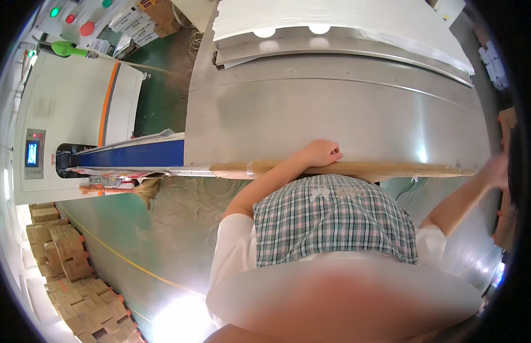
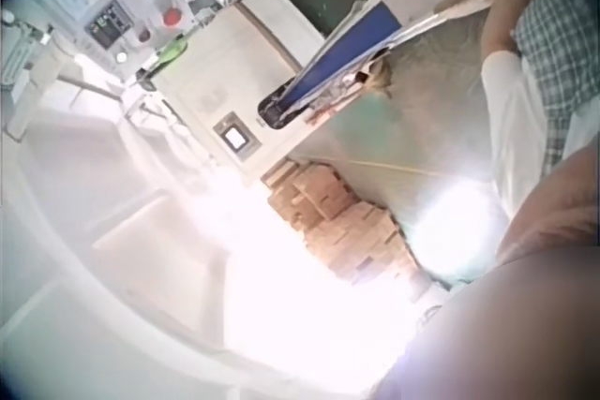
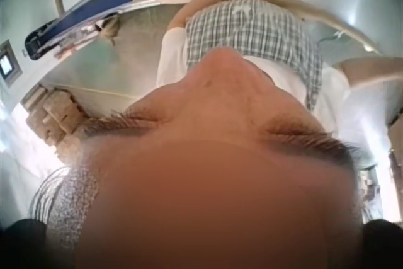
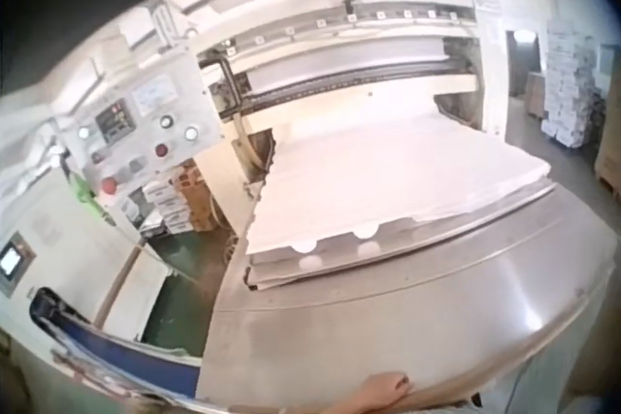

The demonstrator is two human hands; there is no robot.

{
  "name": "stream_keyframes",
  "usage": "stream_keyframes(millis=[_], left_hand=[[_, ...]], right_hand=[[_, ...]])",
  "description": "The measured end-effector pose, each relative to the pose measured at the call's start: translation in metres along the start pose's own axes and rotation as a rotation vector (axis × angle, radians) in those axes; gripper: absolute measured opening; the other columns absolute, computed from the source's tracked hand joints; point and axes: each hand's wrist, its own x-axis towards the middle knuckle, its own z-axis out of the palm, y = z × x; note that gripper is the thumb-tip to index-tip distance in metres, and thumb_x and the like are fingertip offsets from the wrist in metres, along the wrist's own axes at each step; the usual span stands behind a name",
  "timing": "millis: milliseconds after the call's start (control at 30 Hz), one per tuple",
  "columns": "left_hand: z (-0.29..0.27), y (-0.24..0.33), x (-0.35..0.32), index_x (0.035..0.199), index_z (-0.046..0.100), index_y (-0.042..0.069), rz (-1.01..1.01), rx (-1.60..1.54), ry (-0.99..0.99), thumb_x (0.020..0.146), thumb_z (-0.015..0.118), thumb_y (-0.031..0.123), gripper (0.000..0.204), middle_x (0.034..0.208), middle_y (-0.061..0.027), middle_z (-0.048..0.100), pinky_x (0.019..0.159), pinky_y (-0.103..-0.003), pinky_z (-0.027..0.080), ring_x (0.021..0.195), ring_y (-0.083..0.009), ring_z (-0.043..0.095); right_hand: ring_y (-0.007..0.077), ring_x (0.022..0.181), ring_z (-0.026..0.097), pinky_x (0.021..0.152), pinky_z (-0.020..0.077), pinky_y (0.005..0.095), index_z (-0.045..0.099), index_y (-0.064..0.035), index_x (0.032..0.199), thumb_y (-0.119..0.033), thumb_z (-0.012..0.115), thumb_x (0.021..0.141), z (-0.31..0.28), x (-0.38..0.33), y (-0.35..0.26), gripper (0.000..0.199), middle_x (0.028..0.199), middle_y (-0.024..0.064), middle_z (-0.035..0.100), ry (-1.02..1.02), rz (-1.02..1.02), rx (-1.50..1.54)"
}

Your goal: Operating a paper processing machine to stack, align, and manage large sheets of white paper.

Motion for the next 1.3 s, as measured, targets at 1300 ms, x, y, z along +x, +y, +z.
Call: stream_keyframes(millis=[1300], left_hand=[[-0.005, 0.027, -0.065, 0.084, 0.063, 0.012, -1.057, 0.434, 0.921, 0.076, 0.049, 0.031, 0.026, 0.084, -0.0129, 0.063, 0.071, -0.041, 0.047, 0.082, -0.0315, 0.060]], right_hand=[[0.0353, 0.084, 0.058, 0.072, 0.0459, 0.0453, 0.060, -0.0063, 0.091, -0.026, 0.047, 0.078, 0.471, 0.040, 0.289, 0.027, 0.091, 0.0156, 0.061, -1.166, -0.804, 0.057]])
